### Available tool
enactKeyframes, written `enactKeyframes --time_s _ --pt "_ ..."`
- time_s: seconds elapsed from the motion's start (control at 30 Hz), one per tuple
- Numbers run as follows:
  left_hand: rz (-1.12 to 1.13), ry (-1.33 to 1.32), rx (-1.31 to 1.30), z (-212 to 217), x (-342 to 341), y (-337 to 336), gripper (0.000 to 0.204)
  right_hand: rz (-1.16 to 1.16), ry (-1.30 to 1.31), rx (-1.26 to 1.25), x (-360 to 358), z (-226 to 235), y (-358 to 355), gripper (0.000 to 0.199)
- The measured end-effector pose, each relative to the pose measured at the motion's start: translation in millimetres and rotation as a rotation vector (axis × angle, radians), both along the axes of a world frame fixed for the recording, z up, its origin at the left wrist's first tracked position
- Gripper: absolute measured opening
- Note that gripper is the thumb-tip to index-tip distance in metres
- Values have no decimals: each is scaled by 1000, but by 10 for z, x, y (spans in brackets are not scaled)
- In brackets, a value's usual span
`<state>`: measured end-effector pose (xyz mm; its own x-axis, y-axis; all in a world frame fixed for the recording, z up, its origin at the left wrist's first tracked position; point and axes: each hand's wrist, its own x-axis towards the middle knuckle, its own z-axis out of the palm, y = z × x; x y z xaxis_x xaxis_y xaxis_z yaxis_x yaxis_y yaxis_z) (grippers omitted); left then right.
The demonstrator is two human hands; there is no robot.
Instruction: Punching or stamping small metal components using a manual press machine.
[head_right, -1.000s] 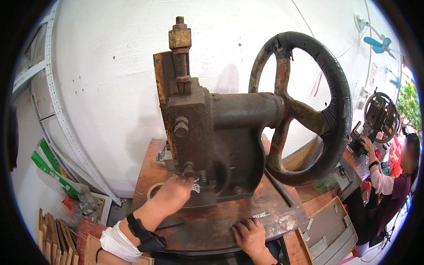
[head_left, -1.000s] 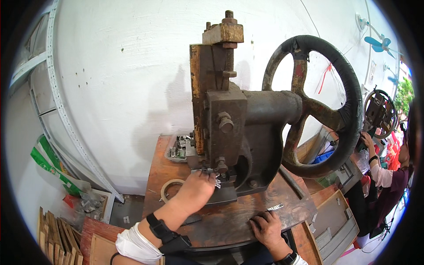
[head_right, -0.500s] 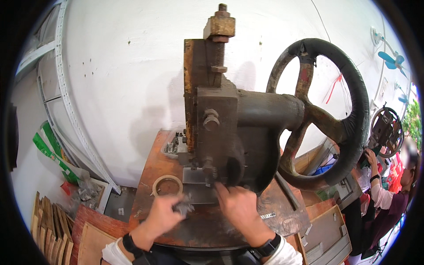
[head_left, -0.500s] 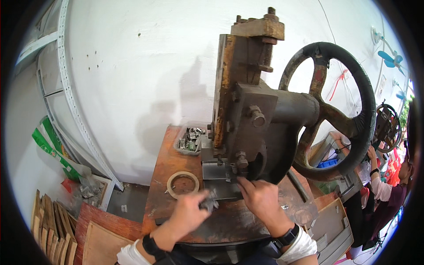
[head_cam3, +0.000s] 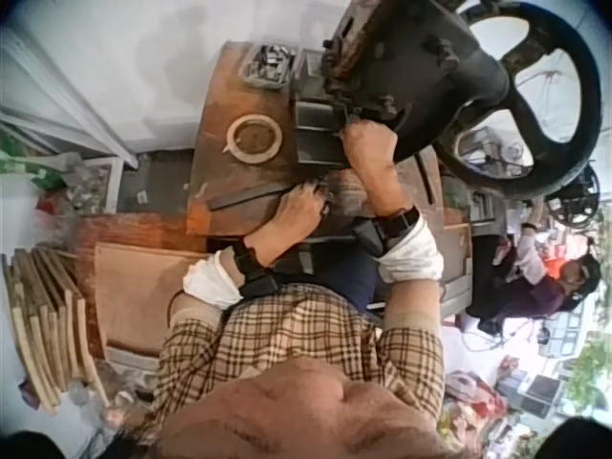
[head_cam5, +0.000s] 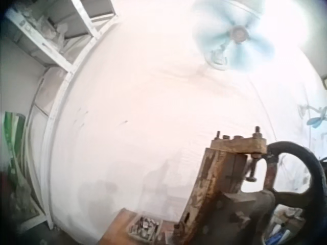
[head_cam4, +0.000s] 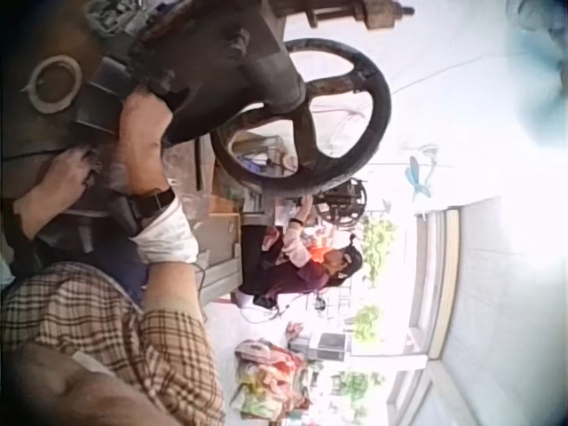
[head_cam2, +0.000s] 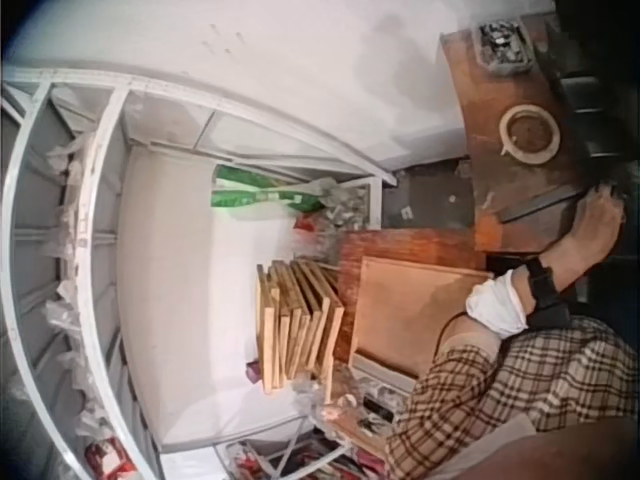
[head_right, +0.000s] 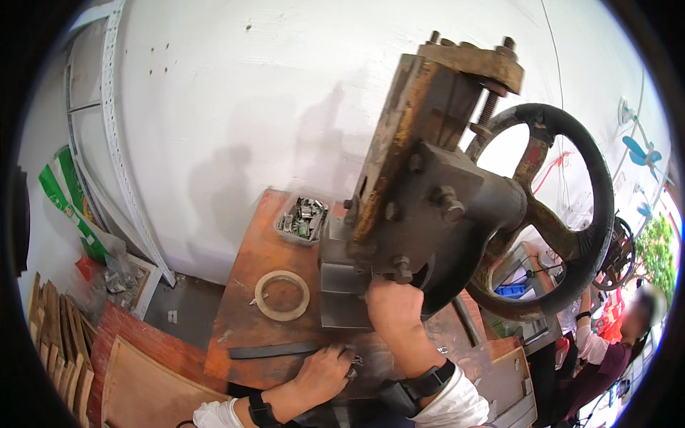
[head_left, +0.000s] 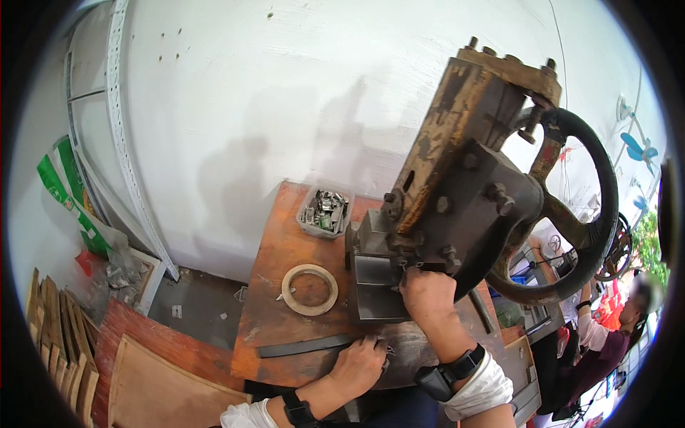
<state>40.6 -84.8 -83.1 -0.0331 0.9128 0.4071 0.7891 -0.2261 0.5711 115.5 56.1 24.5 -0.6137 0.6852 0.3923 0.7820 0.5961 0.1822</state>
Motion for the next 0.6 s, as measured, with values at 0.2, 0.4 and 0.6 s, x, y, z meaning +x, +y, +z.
enactKeyframes --time_s 0.2,0.4,0.6 --pt "-23 -8 -22 -24 -34 21 33 77 586 -147 114 -149 -24 19" --pt "-8 -17 44 -20 -31 15 30 -158 913 -482 172 -114 -181 23" --pt "-12 -13 49 -12 -44 18 32 -38 559 -48 147 -177 -288 27"
